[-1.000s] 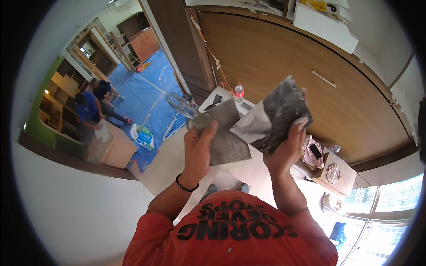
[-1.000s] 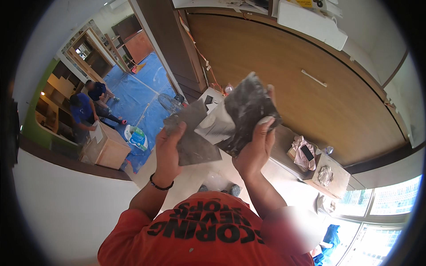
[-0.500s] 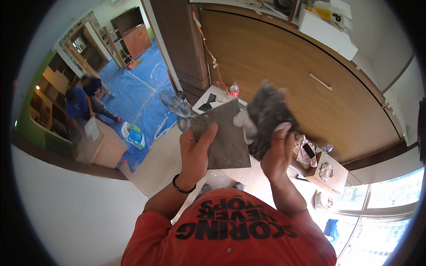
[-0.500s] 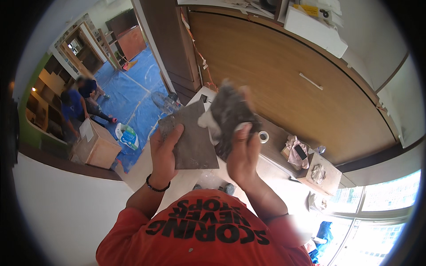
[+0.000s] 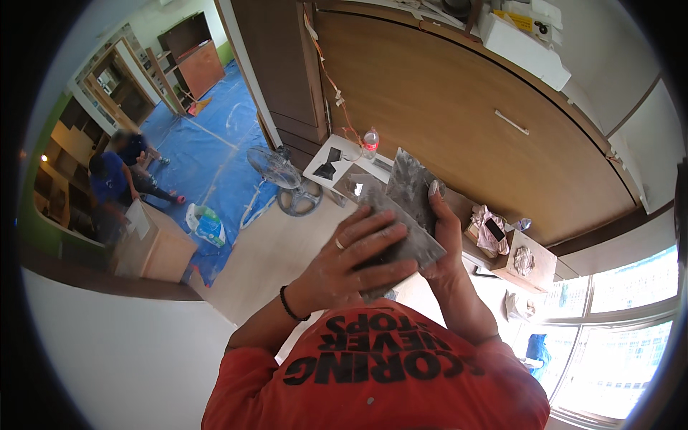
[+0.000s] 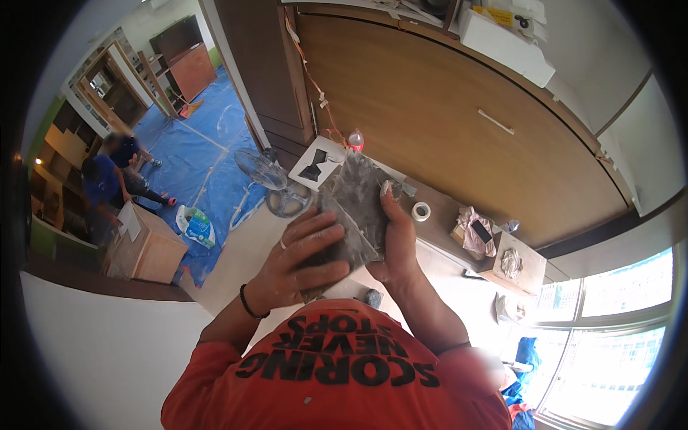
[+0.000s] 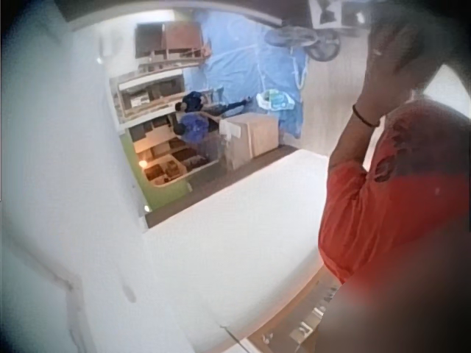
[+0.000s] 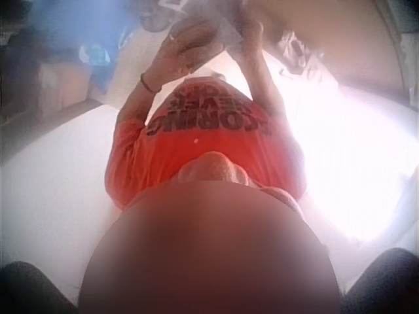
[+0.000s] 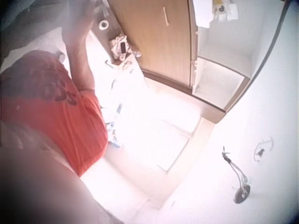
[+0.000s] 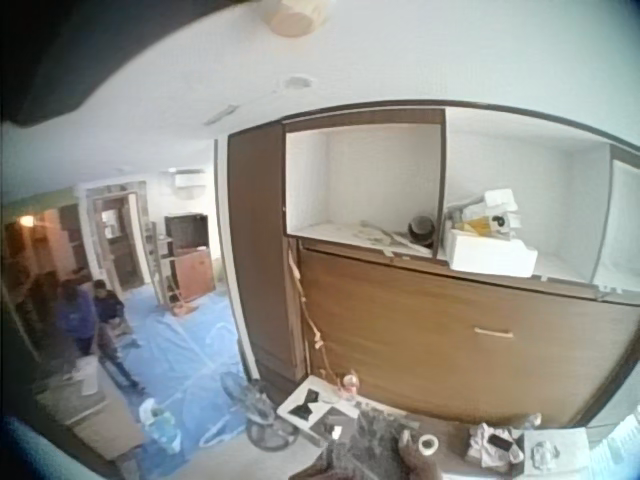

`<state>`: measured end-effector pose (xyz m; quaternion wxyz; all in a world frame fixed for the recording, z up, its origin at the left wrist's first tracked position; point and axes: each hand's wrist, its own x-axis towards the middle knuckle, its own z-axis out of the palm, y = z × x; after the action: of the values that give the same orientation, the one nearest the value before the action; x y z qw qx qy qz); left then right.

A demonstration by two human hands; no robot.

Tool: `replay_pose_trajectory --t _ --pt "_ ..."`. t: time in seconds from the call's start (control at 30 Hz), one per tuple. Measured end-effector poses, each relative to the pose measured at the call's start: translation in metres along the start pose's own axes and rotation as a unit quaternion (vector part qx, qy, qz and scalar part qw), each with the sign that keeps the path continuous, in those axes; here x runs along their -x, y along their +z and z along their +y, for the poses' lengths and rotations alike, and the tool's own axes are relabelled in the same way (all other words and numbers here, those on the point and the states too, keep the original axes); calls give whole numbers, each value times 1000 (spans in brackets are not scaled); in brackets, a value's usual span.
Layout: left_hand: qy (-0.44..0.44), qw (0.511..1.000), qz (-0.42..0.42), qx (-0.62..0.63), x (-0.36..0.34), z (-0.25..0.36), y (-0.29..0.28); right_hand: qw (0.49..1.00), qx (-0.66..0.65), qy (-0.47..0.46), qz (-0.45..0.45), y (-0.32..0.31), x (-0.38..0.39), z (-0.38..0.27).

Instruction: The person applies mesh joint tape to ceiling seams and smooths it with a putty knife. They repeatedly load compound onto the knife, press the tape into the seam, and scrape the surface flat. The room is under renovation with blue floor protection and other workers visible in the background.

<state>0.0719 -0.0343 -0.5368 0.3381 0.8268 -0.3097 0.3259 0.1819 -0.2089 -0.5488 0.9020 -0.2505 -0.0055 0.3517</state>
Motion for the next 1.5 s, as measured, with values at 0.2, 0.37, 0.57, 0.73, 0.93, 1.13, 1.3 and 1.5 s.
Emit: replay_pose_trajectory --t 0.2,0.37,0.57,0.73,0.93,1.13,1.3,1.5 --pt "-109 987 -52 -106 55 -85 -39 996 -17 -60 59 -1 -9 2" --pt "-380 752 374 388 27 -49 -29 930 64 -329 154 18 -13 21" --pt "-424 773 201 427 21 -46 7 867 89 -418 256 29 3 43" --pt "-382 682 293 551 -32 -51 25 731 592 -275 199 14 42 14" --pt "-108 664 356 649 -173 -10 -7 725 496 -401 260 -15 104 -35" --pt "107 627 319 702 -313 107 -40 718 400 -490 290 -33 154 -62" --pt "80 553 317 766 -372 190 -66 716 321 -538 307 -35 202 -72" --pt "103 546 361 749 -405 217 -71 712 316 -556 289 -49 248 -81"
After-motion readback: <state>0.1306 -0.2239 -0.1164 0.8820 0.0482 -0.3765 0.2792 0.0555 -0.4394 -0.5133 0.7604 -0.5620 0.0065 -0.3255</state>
